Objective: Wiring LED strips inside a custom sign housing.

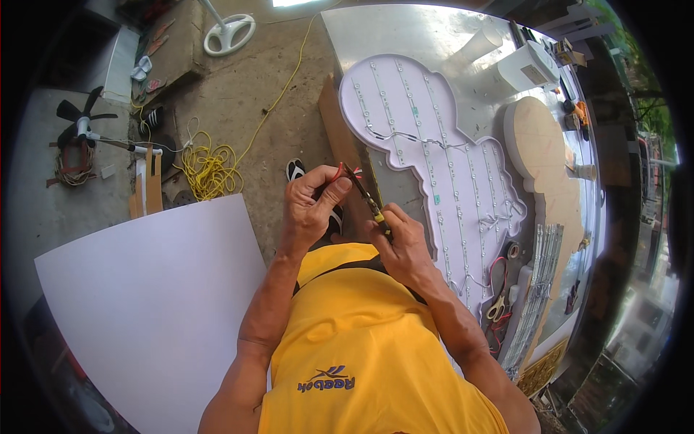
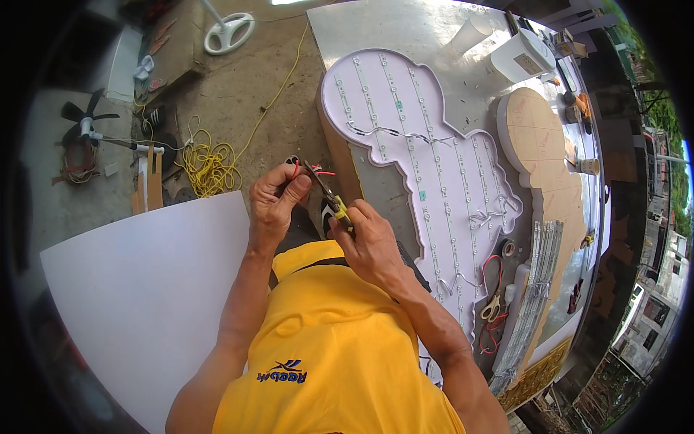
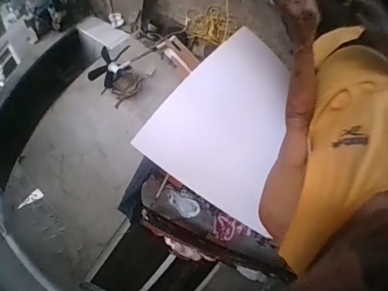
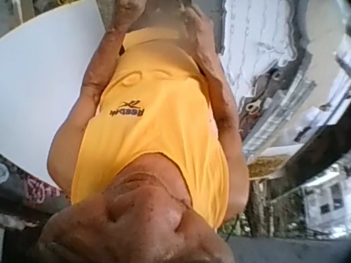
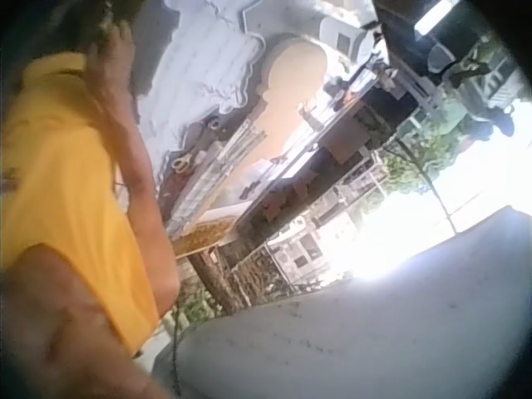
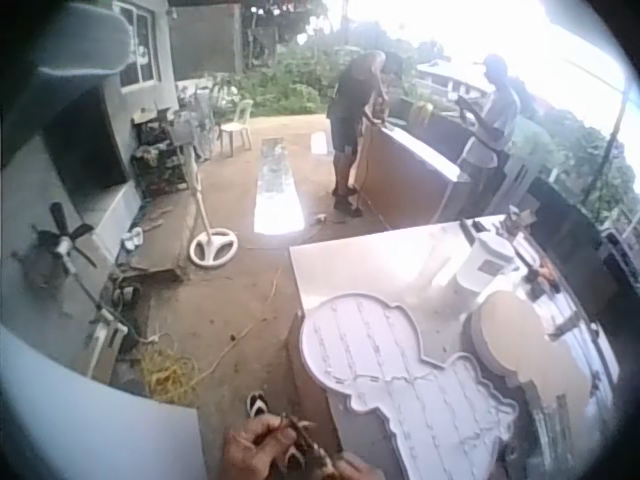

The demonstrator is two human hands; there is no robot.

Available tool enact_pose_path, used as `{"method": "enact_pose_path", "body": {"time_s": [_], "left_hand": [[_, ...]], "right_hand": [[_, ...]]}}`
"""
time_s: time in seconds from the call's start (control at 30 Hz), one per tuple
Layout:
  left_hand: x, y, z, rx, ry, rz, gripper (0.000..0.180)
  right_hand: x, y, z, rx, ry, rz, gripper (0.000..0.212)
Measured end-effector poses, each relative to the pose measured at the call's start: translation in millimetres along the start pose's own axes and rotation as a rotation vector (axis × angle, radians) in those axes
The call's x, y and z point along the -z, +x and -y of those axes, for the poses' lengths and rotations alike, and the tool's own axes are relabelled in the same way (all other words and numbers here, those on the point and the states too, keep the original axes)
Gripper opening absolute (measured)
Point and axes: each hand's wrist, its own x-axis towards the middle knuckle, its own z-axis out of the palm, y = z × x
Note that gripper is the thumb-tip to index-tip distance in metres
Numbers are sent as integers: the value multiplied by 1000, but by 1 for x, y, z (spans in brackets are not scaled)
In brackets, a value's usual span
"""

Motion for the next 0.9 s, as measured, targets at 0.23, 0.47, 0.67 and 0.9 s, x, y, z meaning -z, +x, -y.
{"method": "enact_pose_path", "body": {"time_s": [0.23,0.47,0.67,0.9], "left_hand": [[15,-13,20,101,-623,-105,23],[49,-20,6,234,-515,-76,22],[57,-30,6,280,-278,-36,18],[51,-25,-8,229,-42,-159,14]], "right_hand": [[-9,9,9,-660,1425,315,38],[-3,20,-10,-508,958,335,35],[-1,43,1,-299,498,256,35],[5,36,12,-327,385,471,46]]}}
